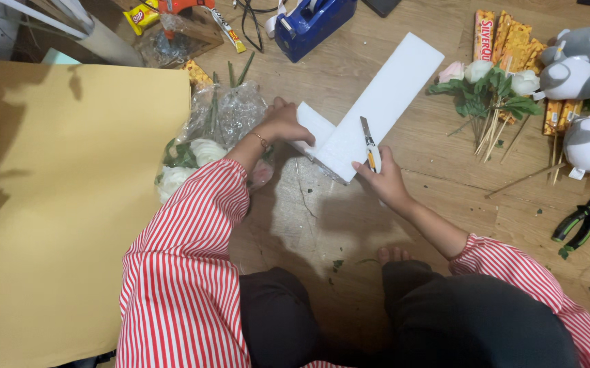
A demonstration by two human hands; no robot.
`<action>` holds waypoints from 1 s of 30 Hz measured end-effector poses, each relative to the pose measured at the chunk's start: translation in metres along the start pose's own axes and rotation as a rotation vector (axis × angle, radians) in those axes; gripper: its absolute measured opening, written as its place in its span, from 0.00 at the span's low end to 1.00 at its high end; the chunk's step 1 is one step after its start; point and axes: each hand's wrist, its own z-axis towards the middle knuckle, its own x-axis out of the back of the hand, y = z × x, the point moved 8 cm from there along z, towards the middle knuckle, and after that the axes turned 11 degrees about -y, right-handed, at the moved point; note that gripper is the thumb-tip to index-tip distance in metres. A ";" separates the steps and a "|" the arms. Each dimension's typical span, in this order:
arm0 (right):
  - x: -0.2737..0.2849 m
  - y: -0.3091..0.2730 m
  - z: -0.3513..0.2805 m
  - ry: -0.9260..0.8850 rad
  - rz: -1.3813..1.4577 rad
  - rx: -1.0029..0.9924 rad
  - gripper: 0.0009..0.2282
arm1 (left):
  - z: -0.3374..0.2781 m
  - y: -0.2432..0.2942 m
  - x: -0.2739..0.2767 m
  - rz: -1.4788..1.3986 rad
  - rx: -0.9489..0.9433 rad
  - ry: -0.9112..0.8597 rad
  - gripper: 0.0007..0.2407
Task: The person sits on the floor and uses a utility knife to cut a long white foam block into smaller rectangular pieces. They measure the foam against a stuffed teddy bear before making cuts and separating the sections.
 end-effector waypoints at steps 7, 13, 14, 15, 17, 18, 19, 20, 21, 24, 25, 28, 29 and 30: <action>-0.012 0.001 -0.011 -0.052 -0.002 0.006 0.29 | -0.047 0.042 -0.006 0.147 -0.034 0.025 0.59; -0.024 0.024 -0.001 -0.133 0.049 0.006 0.29 | -0.074 0.061 -0.021 0.229 0.043 0.032 0.64; -0.027 0.025 -0.004 -0.140 0.087 0.007 0.28 | -0.079 0.064 -0.024 0.221 0.044 0.048 0.64; -0.029 0.027 -0.006 -0.146 0.124 0.008 0.28 | -0.083 0.067 -0.027 0.213 0.046 0.063 0.63; -0.027 0.017 -0.013 -0.156 0.125 -0.011 0.27 | -0.069 0.058 -0.043 0.275 0.061 0.092 0.64; -0.027 0.012 -0.016 -0.167 0.127 -0.027 0.25 | -0.063 0.053 -0.048 0.339 0.078 0.123 0.64; -0.025 0.013 -0.013 -0.167 0.126 -0.027 0.25 | -0.064 0.054 -0.048 0.338 0.078 0.124 0.64; -0.023 0.013 -0.010 -0.160 0.103 -0.016 0.26 | -0.065 0.053 -0.048 0.325 0.076 0.125 0.64; -0.021 0.014 -0.007 -0.152 0.080 -0.005 0.26 | -0.066 0.053 -0.048 0.311 0.074 0.126 0.64; -0.013 -0.031 -0.040 -0.107 -0.053 -0.053 0.24 | -0.068 0.053 -0.048 0.269 0.078 0.124 0.62; -0.007 -0.029 -0.036 -0.108 -0.056 -0.052 0.24 | -0.066 0.051 -0.048 0.266 0.078 0.126 0.62; 0.006 -0.047 -0.036 -0.086 -0.243 0.039 0.19 | -0.062 0.048 -0.052 0.281 0.067 0.136 0.62; 0.003 -0.060 -0.042 -0.121 -0.356 0.035 0.19 | -0.061 0.047 -0.052 0.291 0.071 0.137 0.62; 0.000 -0.073 -0.048 -0.154 -0.467 0.030 0.20 | -0.060 0.046 -0.053 0.304 0.074 0.137 0.62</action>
